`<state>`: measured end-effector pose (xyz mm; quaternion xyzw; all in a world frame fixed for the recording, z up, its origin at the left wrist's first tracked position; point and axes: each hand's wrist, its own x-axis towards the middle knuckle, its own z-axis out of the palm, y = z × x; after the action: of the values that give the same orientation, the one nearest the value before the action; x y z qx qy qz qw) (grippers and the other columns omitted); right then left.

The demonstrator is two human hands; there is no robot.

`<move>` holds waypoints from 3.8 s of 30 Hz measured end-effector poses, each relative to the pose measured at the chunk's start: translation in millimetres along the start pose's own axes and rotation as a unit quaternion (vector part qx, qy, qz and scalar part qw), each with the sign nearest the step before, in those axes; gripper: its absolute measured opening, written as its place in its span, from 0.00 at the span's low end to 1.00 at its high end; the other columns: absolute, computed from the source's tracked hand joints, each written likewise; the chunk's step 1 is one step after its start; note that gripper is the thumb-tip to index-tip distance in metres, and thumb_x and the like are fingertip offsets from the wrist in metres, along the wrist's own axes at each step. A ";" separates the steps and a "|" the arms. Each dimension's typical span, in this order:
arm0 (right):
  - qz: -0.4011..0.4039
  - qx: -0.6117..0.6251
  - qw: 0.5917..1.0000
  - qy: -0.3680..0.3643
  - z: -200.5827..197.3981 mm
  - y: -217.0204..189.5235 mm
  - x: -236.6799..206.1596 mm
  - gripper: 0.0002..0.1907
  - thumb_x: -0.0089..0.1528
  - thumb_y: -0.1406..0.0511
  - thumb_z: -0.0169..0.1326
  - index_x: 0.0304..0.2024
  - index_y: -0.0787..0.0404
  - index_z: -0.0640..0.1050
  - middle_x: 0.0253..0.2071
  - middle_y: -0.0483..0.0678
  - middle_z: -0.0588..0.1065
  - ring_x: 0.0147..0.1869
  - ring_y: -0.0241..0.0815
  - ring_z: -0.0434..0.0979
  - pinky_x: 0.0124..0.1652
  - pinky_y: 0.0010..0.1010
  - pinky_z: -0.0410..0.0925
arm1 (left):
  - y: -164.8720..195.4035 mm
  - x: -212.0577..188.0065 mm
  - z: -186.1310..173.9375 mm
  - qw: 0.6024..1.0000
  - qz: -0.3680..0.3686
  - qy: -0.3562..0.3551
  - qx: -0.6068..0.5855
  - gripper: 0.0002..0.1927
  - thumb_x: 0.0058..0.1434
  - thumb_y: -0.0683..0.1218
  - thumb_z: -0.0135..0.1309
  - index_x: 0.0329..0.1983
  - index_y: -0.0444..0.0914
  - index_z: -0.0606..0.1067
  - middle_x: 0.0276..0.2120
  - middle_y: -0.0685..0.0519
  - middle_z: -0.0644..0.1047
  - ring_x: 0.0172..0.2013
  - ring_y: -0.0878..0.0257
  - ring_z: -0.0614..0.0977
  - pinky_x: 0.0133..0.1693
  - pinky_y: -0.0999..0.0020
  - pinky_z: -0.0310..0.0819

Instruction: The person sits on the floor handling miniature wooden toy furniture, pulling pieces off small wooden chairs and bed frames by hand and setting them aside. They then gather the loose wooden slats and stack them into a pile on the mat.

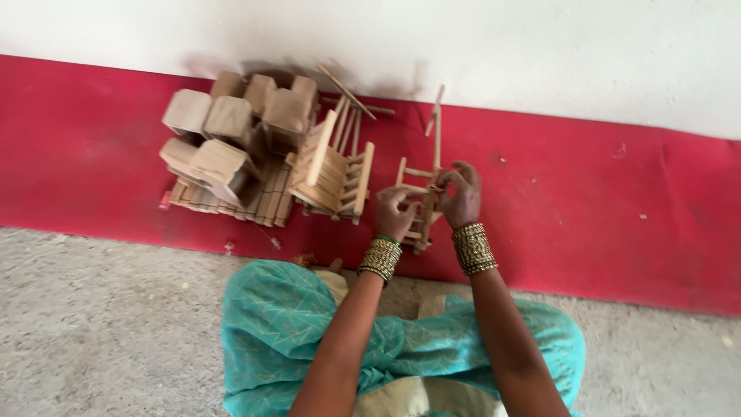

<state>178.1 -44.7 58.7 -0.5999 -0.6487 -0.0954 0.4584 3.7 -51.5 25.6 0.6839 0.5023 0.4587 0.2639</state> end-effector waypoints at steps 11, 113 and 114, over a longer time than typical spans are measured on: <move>-0.112 -0.099 0.987 0.050 -26.9 -13.5 24.5 0.08 0.51 0.69 0.66 0.26 0.55 0.78 0.51 0.51 0.80 0.60 0.53 0.73 0.58 0.45 0.66 | 11.4 -1.2 -1.7 0.994 -0.070 0.023 -0.081 0.24 0.56 0.30 0.53 0.53 0.44 0.76 0.58 0.49 0.66 0.61 0.54 0.72 0.63 0.61 0.75; -0.117 -0.021 0.993 0.008 -60.4 -36.3 -26.9 0.07 0.65 0.73 0.55 0.37 0.57 0.83 0.38 0.46 0.83 0.38 0.38 0.84 0.29 0.28 0.77 | 14.1 18.1 -4.4 0.996 0.074 0.035 0.023 0.32 0.75 0.63 0.34 0.33 0.42 0.82 0.23 0.56 0.81 0.30 0.60 0.81 0.67 0.47 0.57; -0.093 -0.018 0.995 -0.001 -63.1 -30.9 -21.0 0.09 0.65 0.74 0.55 0.36 0.58 0.83 0.36 0.46 0.83 0.35 0.37 0.83 0.26 0.26 0.76 | 13.3 17.1 -3.5 0.995 0.085 0.036 0.046 0.31 0.75 0.61 0.34 0.31 0.42 0.82 0.22 0.56 0.81 0.29 0.61 0.81 0.67 0.47 0.57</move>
<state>178.7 -109.9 92.4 -0.5450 -0.7007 -0.1489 0.4356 7.8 -40.7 44.2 0.7188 0.4719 0.4801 0.1737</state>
